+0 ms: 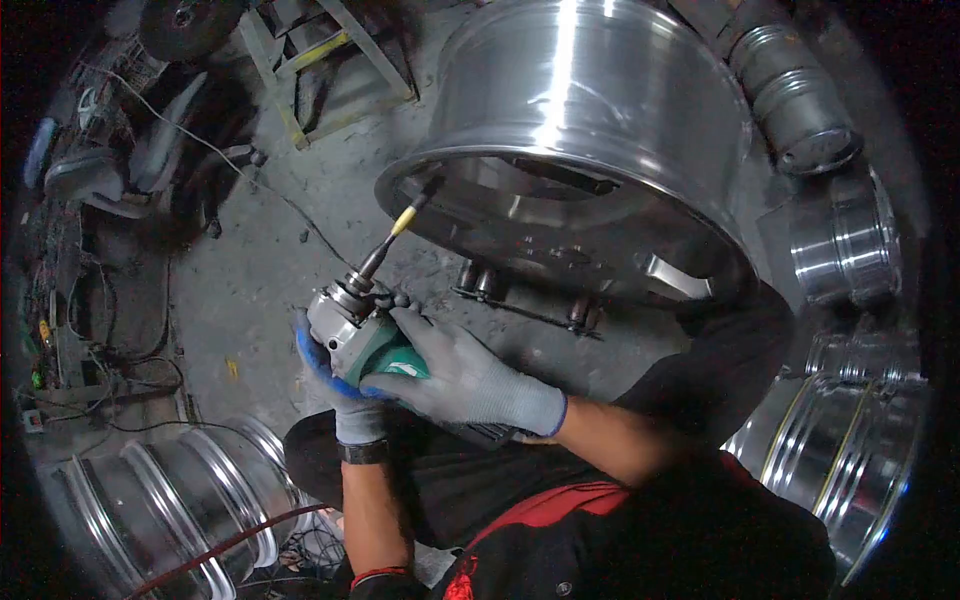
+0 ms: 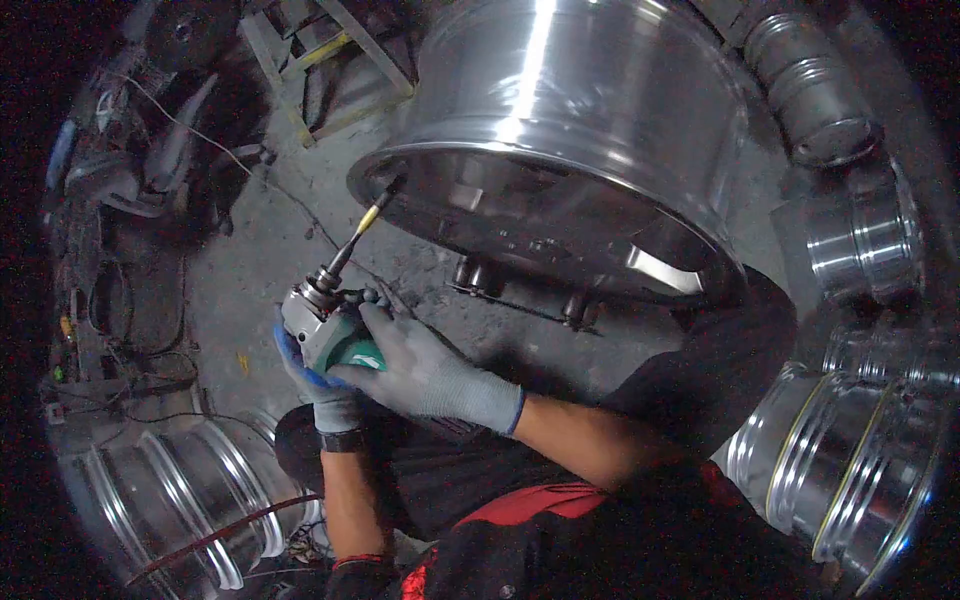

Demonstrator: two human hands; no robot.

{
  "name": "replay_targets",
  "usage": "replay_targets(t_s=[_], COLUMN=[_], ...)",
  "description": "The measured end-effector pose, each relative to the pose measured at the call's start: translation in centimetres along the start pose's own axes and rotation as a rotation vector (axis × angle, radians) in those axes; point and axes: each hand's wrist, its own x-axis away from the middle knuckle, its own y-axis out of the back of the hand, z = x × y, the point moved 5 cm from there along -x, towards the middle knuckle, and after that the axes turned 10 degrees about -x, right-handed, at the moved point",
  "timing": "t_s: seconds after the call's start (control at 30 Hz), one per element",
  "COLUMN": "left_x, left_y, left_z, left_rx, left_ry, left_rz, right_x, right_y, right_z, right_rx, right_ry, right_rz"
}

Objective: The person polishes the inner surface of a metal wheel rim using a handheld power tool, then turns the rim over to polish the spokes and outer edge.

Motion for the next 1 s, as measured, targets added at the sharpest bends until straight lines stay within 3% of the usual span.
replay_targets(t_s=[0.07, 0.17, 0.2, 0.23, 0.37, 0.43, 0.47, 0.53, 0.6, 0.73, 0.77, 0.83, 0.97, 1.0], left_x=[-0.1, -0.1, -0.2, -0.2, -0.2, -0.1, 0.1, 0.1, 0.1, 0.0, 0.2, 0.3, 0.3, 0.3], left_y=[1.5, 4.0, 4.1, 4.0, 2.3, 2.4, 3.7, 3.5, 1.5, 4.1, 4.2, 3.8, 2.2, 2.0], left_z=[0.4, -0.1, -0.4, -0.3, 0.2, 0.6, 0.8, 0.5, 0.1, 0.0, -0.1, 0.0, 0.5, 0.3], left_rx=[-0.073, -0.163, -0.172, -0.174, -0.084, 0.019, -0.052, -0.129, -0.116, -0.114, -0.153, -0.187, -0.014, 0.009], left_ry=[0.005, -0.014, -0.035, -0.034, -0.029, -0.012, -0.01, -0.007, -0.013, -0.005, -0.015, -0.024, 0.004, -0.029], left_rz=[-0.06, -0.145, -0.164, -0.164, -0.07, -0.012, -0.099, -0.185, -0.005, -0.084, -0.111, -0.14, -0.02, 0.004], right_x=[0.2, -0.2, -0.5, -0.6, 0.2, 0.5, 0.5, 0.5, 0.2, 0.0, 0.2, 0.4, 0.5, 0.0], right_y=[0.2, 0.1, -0.1, -0.2, 0.4, 0.8, 0.9, 0.7, 0.2, 0.0, 0.0, 0.3, 0.3, 0.1], right_z=[-0.1, 0.0, 0.1, 0.3, 0.9, 0.4, 0.4, 1.6, 1.1, 1.4, 1.7, 0.1, -0.4, -0.2], right_rx=[0.077, -0.1, -0.036, 0.031, 0.042, -0.053, -0.052, 0.159, 0.162, 0.291, 0.294, -0.1, -0.028, 0.026], right_ry=[0.062, 0.011, 0.111, 0.21, 0.218, -0.015, -0.015, 0.27, 0.303, 0.452, 0.45, -0.038, 0.066, 0.175], right_rz=[-0.056, -0.014, -0.009, -0.004, -0.011, -0.025, -0.023, 0.013, -0.019, -0.005, -0.005, -0.006, -0.048, -0.036])
